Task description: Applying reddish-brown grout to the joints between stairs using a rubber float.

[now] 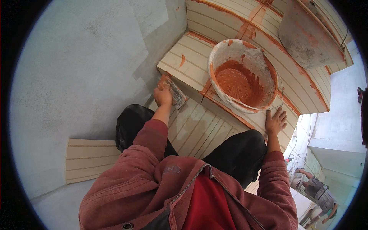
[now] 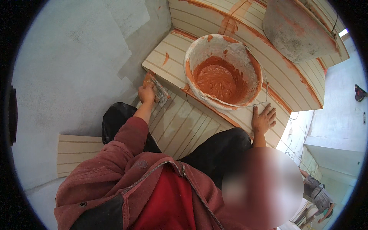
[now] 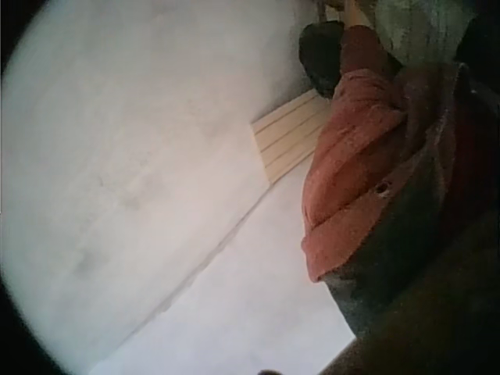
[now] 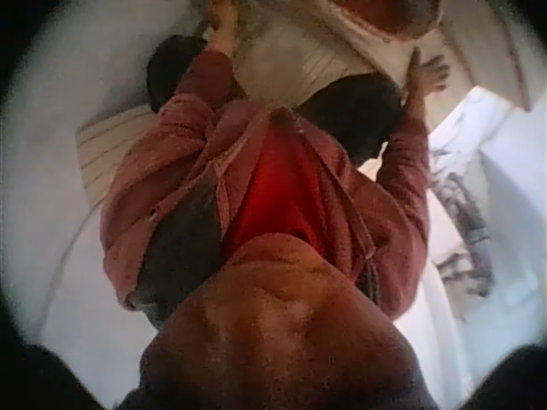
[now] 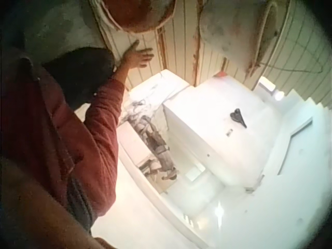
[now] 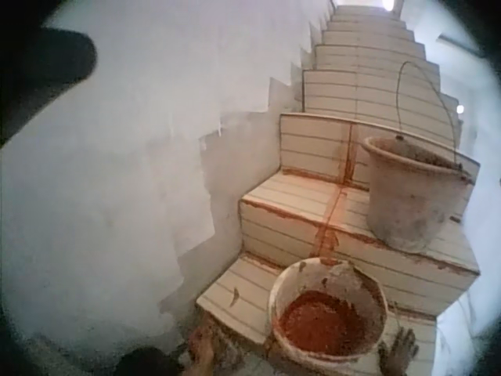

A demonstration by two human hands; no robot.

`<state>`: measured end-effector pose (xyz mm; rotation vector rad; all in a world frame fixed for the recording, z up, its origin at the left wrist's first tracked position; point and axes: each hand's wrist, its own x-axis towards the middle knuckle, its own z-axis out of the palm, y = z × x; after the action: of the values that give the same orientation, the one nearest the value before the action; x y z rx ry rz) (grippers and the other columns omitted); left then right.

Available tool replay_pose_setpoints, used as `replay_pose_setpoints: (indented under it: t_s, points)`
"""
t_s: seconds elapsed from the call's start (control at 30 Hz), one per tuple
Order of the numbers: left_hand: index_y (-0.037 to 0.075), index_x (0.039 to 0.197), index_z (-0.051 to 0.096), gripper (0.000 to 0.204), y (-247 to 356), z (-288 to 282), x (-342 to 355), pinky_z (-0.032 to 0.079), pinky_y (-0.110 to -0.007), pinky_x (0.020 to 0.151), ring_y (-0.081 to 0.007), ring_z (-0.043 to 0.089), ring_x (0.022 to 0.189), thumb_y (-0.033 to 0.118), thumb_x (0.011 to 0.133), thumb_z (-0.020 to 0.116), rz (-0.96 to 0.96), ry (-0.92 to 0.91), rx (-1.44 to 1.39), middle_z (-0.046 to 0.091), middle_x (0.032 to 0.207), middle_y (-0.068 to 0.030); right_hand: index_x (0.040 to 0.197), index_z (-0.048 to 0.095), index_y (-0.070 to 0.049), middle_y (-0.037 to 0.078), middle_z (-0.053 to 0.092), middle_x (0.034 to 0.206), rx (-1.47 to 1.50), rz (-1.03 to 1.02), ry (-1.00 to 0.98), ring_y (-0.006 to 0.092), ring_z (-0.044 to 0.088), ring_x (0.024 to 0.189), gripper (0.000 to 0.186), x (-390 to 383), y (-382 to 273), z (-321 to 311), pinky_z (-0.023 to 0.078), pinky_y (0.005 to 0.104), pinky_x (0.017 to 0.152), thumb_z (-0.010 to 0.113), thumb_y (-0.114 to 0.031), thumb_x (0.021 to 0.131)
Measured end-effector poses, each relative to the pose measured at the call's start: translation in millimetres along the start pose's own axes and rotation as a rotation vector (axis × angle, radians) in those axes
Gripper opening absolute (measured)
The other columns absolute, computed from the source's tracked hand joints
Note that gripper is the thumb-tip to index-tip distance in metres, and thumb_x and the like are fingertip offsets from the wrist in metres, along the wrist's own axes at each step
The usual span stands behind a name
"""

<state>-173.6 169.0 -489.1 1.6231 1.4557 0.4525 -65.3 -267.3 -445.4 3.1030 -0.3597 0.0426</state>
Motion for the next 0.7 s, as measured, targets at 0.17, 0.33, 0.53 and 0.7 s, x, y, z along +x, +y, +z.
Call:
replay_pose_setpoints:
  t_s: [0.17, 0.33, 0.53, 0.7]
  points:
    - [0.0, 0.107, 0.052, 0.05, 0, 1, 0, 0.042, -0.043, 0.086, -0.0352, 0.054, 0.101, 0.034, 0.074, 0.068, 0.067, 0.034, 0.058, 0.056, 0.108, -0.019, 0.142, 0.024, -0.013, 0.018, 0.018, 0.147, -0.012, -0.007, -0.011, 0.0327, 0.016, 0.136, 0.076, -1, 1, 1, 0.014, 0.0545, 0.105, 0.04, -0.06, 0.085]
    - [0.001, 0.109, 0.051, 0.051, -4, 8, -15, 0.041, -0.043, 0.087, -0.0356, 0.053, 0.103, 0.035, 0.074, 0.067, 0.123, 0.102, 0.003, 0.055, 0.109, -0.0191, 0.142, 0.024, -0.013, 0.018, 0.018, 0.147, -0.021, 0.0, -0.013, 0.0331, 0.016, 0.135, 0.076, -1, 1, 1, 0.014, 0.0547, 0.105, 0.04, -0.06, 0.084]
    - [-0.001, 0.108, 0.049, 0.051, -5, 10, -24, 0.041, -0.043, 0.088, -0.0363, 0.053, 0.103, 0.034, 0.076, 0.066, 0.05, 0.035, 0.008, 0.053, 0.111, -0.0196, 0.142, 0.024, -0.013, 0.018, 0.019, 0.146, -0.009, 0.003, -0.004, 0.0324, 0.017, 0.135, 0.077, 2, 0, 2, 0.014, 0.0546, 0.105, 0.041, -0.06, 0.084]
    - [-0.002, 0.107, 0.048, 0.05, -6, 13, -27, 0.04, -0.042, 0.089, -0.0367, 0.052, 0.104, 0.034, 0.077, 0.065, -0.029, -0.003, 0.011, 0.052, 0.11, -0.021, 0.142, 0.024, -0.013, 0.018, 0.019, 0.147, -0.011, 0.001, 0.004, 0.0326, 0.018, 0.135, 0.077, 2, 0, 2, 0.015, 0.0544, 0.105, 0.04, -0.061, 0.084]
